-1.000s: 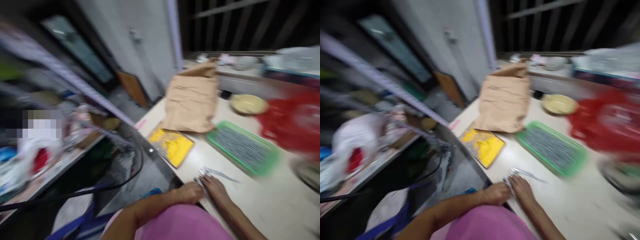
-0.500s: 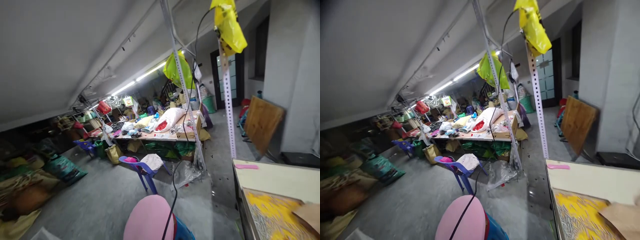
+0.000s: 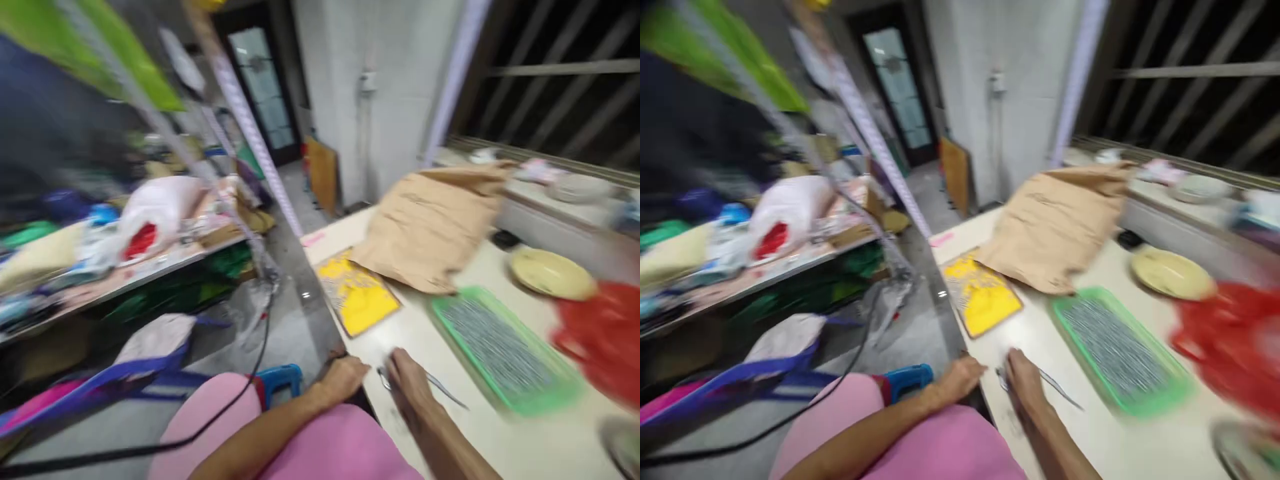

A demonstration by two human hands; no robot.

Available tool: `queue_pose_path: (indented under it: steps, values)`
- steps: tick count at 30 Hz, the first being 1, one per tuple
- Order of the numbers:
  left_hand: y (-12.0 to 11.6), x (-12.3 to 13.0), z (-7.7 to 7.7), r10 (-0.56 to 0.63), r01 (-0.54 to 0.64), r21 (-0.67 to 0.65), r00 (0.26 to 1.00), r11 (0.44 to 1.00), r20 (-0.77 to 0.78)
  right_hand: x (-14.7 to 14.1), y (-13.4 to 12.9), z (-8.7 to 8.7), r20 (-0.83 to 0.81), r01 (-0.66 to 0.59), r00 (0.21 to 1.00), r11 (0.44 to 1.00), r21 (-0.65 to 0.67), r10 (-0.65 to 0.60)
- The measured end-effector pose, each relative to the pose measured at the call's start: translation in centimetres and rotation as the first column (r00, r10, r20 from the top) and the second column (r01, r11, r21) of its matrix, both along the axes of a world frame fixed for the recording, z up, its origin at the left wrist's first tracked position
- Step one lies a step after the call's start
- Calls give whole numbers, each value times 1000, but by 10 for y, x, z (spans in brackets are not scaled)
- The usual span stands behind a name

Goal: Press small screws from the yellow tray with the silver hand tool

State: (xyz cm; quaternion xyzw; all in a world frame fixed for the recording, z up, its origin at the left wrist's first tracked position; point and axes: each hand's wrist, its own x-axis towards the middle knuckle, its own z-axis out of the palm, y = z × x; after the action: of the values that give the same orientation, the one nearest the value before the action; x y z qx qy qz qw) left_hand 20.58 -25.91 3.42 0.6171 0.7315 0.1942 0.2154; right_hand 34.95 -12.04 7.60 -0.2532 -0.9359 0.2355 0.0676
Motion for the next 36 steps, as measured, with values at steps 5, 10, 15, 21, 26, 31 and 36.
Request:
queue_pose_path:
  steps: [5, 10, 15, 21, 26, 31, 36]
  values:
    - [55, -50, -3, 134, -134, 9, 990, 991, -49, 16, 55, 10, -368, 241, 902, 970, -4, -226]
    - [102, -107, 10, 310, -309, 29, 936, 951, -168, 52, 109, 61, -392, 616, 760, 768, 177, -519]
    - [150, -124, 10, 189, -200, -25, 957, 980, -222, 72, 104, 45, -273, 746, 664, 645, 168, -696]
    - [218, -111, -13, 156, -180, -124, 971, 976, -179, 59, 5, -29, -5, 699, 707, 700, -148, -707]
    - [257, -114, -37, 205, -250, -242, 959, 938, -195, 48, -48, -62, 188, 777, 620, 564, -278, -762]
    - [268, -120, -43, 53, -107, -224, 971, 969, -233, 35, -53, -66, 264, 817, 572, 507, -276, -777]
    - [275, -120, -32, -16, -57, -299, 972, 953, -235, 20, -43, -61, 292, 852, 523, 484, -199, -801]
